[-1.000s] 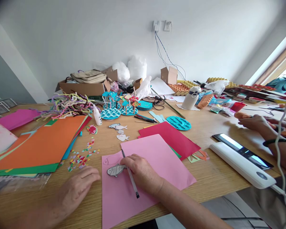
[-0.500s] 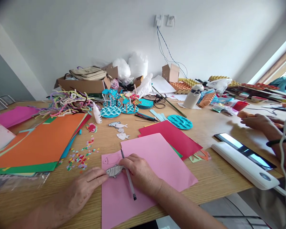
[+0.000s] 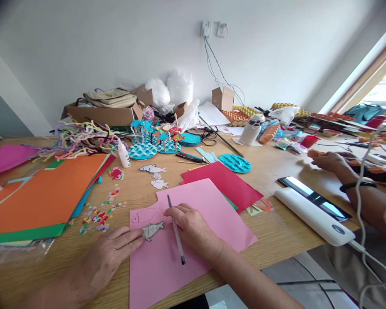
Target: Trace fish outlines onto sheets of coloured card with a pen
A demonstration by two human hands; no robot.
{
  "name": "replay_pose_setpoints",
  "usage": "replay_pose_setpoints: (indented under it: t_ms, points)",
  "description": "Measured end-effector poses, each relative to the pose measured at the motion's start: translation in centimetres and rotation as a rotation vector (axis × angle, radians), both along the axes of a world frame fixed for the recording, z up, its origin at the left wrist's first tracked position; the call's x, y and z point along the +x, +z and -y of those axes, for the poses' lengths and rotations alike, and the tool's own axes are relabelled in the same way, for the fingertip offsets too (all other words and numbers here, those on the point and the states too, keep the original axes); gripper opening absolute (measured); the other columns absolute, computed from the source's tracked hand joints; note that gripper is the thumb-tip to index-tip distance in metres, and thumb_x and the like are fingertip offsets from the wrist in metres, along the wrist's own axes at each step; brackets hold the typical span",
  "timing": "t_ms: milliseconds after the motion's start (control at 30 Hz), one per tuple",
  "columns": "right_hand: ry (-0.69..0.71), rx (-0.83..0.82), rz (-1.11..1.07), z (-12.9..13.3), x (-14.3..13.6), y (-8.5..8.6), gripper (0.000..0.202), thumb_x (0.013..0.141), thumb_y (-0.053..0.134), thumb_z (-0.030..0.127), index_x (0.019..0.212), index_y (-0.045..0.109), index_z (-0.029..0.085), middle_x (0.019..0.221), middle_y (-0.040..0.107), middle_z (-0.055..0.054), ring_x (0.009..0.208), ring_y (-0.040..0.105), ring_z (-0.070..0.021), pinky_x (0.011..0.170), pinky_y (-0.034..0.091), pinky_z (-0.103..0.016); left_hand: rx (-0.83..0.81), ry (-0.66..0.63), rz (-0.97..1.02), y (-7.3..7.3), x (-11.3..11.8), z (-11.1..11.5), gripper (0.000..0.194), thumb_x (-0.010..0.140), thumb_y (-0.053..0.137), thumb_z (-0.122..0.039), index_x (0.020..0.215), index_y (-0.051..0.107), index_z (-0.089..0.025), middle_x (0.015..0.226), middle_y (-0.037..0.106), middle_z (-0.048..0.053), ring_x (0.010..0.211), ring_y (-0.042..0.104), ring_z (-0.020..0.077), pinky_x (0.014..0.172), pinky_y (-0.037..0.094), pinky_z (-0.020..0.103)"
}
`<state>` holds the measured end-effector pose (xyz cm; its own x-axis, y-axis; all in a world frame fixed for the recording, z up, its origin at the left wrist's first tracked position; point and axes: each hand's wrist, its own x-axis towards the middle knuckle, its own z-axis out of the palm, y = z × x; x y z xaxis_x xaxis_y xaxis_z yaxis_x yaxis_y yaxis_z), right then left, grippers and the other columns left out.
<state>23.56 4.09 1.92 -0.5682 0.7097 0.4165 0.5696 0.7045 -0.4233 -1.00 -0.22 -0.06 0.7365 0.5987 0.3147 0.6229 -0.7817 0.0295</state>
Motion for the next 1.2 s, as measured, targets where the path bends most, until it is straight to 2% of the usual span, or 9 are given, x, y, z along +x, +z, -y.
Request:
replay_pose_setpoints:
  t_ms: [167,500,700,900,1067,1200]
  points:
    - [0.013,-0.062,0.033,0.7,0.2,0.4,0.023,0.080,0.048,0.003,0.093,0.061,0.015,0.080,0.066,-0.007,0.073,0.060,-0.0181,0.063,0.047,-0.026,0.056,0.003,-0.024,-0.6,-0.3,0.0,0.042,0.087,0.031,0.000,0.118,0.054,-0.017,0.115,0.061,0.001,0.099,0.052,0.0177,0.085,0.048,0.030]
    - [0.008,-0.202,0.031,-0.2,-1.0,0.1,0.024,0.077,0.051,0.003,0.093,0.062,0.016,0.082,0.066,-0.006,0.074,0.060,-0.0164,0.067,0.047,-0.025,0.077,-0.001,0.000,-0.8,-0.3,0.0,0.044,0.086,0.032,-0.001,0.118,0.054,-0.021,0.114,0.060,0.000,0.098,0.050,0.0172,0.086,0.045,0.029]
    - [0.023,-0.203,0.056,-0.3,-1.1,0.2,0.024,0.078,0.050,0.003,0.093,0.064,0.016,0.080,0.066,-0.006,0.072,0.059,-0.0160,0.066,0.047,-0.024,0.073,0.003,0.001,-1.0,-0.4,-0.1,0.046,0.084,0.032,0.001,0.119,0.053,-0.020,0.115,0.059,0.000,0.100,0.048,0.0176,0.087,0.045,0.029]
    - [0.058,-0.157,0.071,-0.3,-1.0,-0.1,0.024,0.082,0.047,0.005,0.096,0.064,0.015,0.084,0.067,-0.007,0.077,0.060,-0.0171,0.069,0.046,-0.025,0.023,0.010,0.012,-0.4,-0.1,0.2,0.047,0.082,0.033,0.002,0.118,0.053,-0.020,0.116,0.058,0.001,0.100,0.048,0.0187,0.087,0.045,0.031]
    - [0.075,-0.151,0.190,-0.4,-1.2,0.7,0.030,0.082,0.043,0.002,0.098,0.063,0.016,0.088,0.067,-0.007,0.080,0.060,-0.0180,0.069,0.046,-0.026,-0.011,0.021,-0.021,-0.2,0.2,0.4,0.046,0.082,0.033,0.001,0.118,0.054,-0.018,0.117,0.058,0.002,0.100,0.048,0.0202,0.087,0.045,0.034]
    - [0.107,-0.094,0.247,-0.2,-1.6,1.3,0.031,0.081,0.041,0.000,0.098,0.063,0.016,0.085,0.067,-0.008,0.079,0.059,-0.0195,0.067,0.045,-0.027,0.024,0.014,-0.049,-0.3,0.2,0.4,0.043,0.084,0.032,0.001,0.118,0.053,-0.015,0.116,0.060,0.002,0.098,0.049,0.0205,0.086,0.045,0.034]
